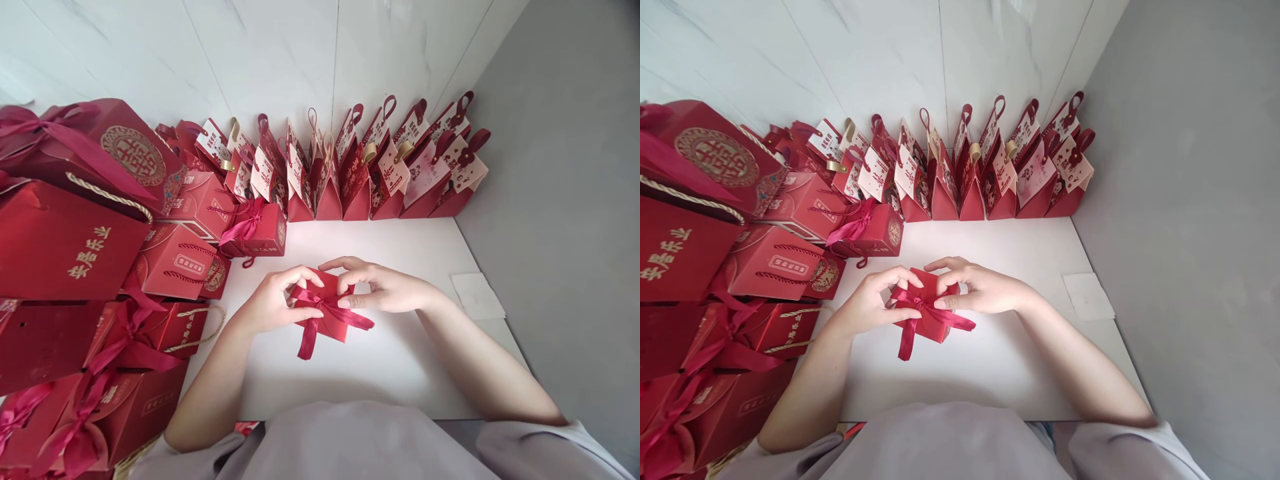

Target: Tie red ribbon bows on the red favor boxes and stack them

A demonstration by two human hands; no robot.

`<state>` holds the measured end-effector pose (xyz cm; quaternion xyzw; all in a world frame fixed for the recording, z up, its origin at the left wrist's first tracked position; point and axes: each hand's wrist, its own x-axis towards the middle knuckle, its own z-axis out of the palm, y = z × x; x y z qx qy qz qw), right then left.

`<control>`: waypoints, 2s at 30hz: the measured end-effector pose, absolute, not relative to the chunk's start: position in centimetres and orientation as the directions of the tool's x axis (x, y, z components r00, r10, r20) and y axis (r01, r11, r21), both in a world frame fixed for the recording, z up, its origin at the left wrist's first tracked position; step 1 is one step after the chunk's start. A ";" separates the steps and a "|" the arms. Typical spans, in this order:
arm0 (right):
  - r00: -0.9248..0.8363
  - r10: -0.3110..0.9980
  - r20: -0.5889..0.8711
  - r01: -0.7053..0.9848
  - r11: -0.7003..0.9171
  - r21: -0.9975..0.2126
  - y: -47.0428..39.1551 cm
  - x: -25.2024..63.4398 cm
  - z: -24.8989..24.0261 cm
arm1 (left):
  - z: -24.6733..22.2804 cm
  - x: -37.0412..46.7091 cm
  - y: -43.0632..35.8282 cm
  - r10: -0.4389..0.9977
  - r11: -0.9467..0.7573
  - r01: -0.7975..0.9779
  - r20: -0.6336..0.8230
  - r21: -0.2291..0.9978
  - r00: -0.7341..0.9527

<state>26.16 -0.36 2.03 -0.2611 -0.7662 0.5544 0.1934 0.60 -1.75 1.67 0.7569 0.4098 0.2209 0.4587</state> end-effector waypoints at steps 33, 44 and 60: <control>-0.784 0.620 -0.047 0.130 0.089 -0.987 0.2 25.9 1.6 | 1.9 -0.1 -1.3 0.831 -0.237 0.430 -0.048 0.871 0.555; -0.688 0.725 -0.042 0.070 0.009 -0.997 -0.2 25.2 1.7 | 0.4 -0.1 -1.1 0.854 -0.058 -0.001 0.050 0.998 0.519; -0.583 0.806 0.106 -0.043 0.099 -0.994 -0.5 24.5 1.5 | 1.5 0.5 -1.6 0.851 -0.323 0.213 0.185 0.922 0.492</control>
